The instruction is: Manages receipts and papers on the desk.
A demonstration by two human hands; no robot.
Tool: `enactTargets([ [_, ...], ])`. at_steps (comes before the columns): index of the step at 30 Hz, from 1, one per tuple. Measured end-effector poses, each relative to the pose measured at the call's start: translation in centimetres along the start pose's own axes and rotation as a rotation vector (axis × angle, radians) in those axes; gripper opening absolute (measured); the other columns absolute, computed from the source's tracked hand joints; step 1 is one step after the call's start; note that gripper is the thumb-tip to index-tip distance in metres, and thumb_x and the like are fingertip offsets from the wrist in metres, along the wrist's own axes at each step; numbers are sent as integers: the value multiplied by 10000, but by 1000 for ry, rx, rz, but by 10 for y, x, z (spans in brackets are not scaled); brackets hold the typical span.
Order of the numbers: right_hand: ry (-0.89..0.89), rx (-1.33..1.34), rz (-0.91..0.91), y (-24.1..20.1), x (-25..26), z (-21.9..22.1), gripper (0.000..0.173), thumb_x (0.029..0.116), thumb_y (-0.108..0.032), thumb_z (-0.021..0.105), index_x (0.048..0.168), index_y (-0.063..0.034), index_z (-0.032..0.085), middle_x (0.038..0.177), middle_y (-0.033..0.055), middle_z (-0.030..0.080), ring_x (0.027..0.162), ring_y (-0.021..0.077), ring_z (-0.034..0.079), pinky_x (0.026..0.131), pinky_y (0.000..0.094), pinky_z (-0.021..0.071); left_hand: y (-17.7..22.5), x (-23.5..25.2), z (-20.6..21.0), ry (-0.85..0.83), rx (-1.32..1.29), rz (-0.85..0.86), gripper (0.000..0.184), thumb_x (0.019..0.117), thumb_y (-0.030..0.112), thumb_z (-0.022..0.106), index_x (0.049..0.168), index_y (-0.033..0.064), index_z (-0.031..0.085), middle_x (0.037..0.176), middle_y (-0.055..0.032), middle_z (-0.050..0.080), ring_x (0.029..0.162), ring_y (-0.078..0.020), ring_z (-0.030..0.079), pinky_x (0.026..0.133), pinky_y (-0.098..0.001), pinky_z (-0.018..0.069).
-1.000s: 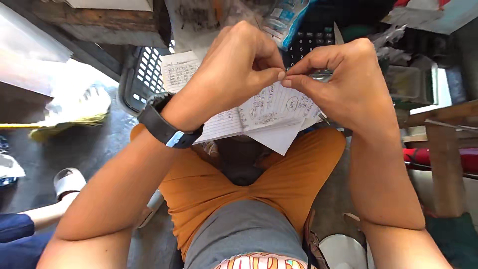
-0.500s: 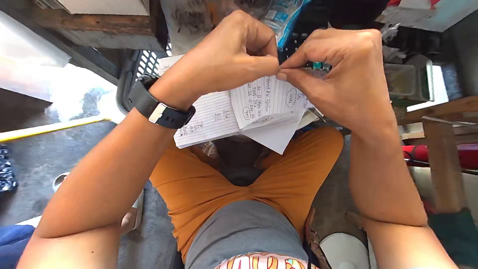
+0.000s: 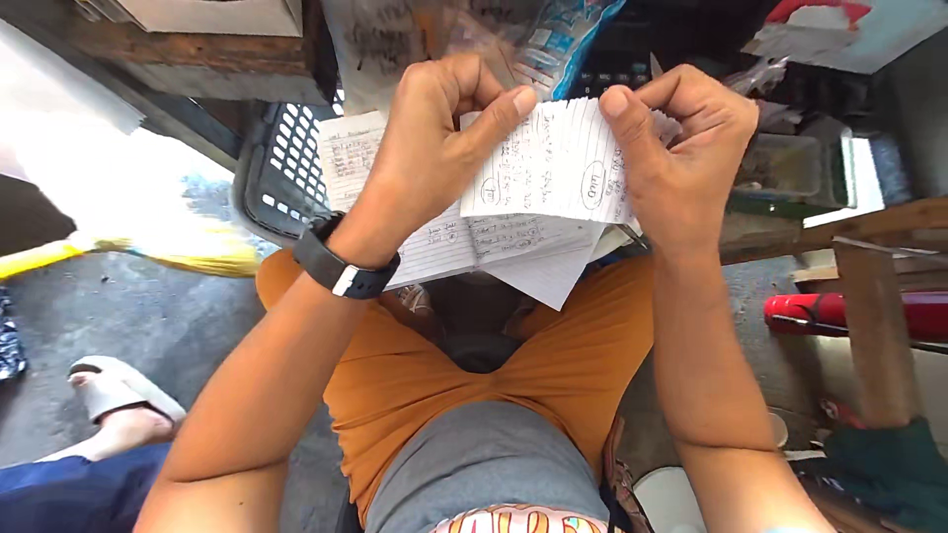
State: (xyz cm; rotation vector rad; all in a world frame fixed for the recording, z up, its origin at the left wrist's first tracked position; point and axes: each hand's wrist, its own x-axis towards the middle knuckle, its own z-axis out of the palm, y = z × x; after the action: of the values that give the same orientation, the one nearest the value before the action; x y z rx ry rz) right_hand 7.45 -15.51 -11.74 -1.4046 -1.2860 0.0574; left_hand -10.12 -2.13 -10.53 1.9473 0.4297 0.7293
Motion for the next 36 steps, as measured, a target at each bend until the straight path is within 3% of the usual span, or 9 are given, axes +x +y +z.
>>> enactTargets([
  [9, 237, 32, -71, 8, -15, 23, 101, 962, -62, 672, 862, -51, 668, 813, -78, 656, 750, -68, 620, 667, 124, 520, 0, -2, 5, 117, -30, 34, 135, 1005, 178, 648, 885, 140, 598, 728, 115, 632, 614, 50, 620, 581, -131, 539],
  [24, 349, 57, -104, 8, -17, 24, 114, 965, -32, 650, 853, -52, 649, 797, -82, 642, 730, -58, 615, 652, 132, 524, -12, 0, -1, 166, 102, 197, 151, 1004, 210, 648, 894, 112, 615, 774, 102, 594, 675, 66, 561, 631, -122, 470],
  [30, 444, 15, -120, 10, -18, 16, 106, 972, -32, 646, 867, -46, 655, 793, -77, 652, 715, -48, 621, 645, 147, 533, -17, 1, -2, 243, 130, 199, 162, 1007, 229, 644, 905, 104, 633, 801, 102, 622, 716, 64, 593, 672, -136, 497],
  [33, 549, -105, -29, 25, -14, -22, 142, 1004, -85, 621, 863, -79, 636, 767, -86, 633, 697, -15, 625, 654, 193, 548, -31, 1, -11, 387, 182, 170, 214, 1029, 258, 604, 959, 63, 660, 854, 73, 659, 775, 43, 626, 728, -173, 526],
  [36, 372, -195, 293, 46, -21, -64, 178, 1053, -171, 539, 1002, -33, 639, 895, -42, 646, 805, -3, 648, 774, 217, 568, -45, -6, -6, 344, 220, 73, 253, 1048, 237, 552, 1070, -1, 633, 887, 17, 659, 772, 28, 607, 730, -183, 510],
])
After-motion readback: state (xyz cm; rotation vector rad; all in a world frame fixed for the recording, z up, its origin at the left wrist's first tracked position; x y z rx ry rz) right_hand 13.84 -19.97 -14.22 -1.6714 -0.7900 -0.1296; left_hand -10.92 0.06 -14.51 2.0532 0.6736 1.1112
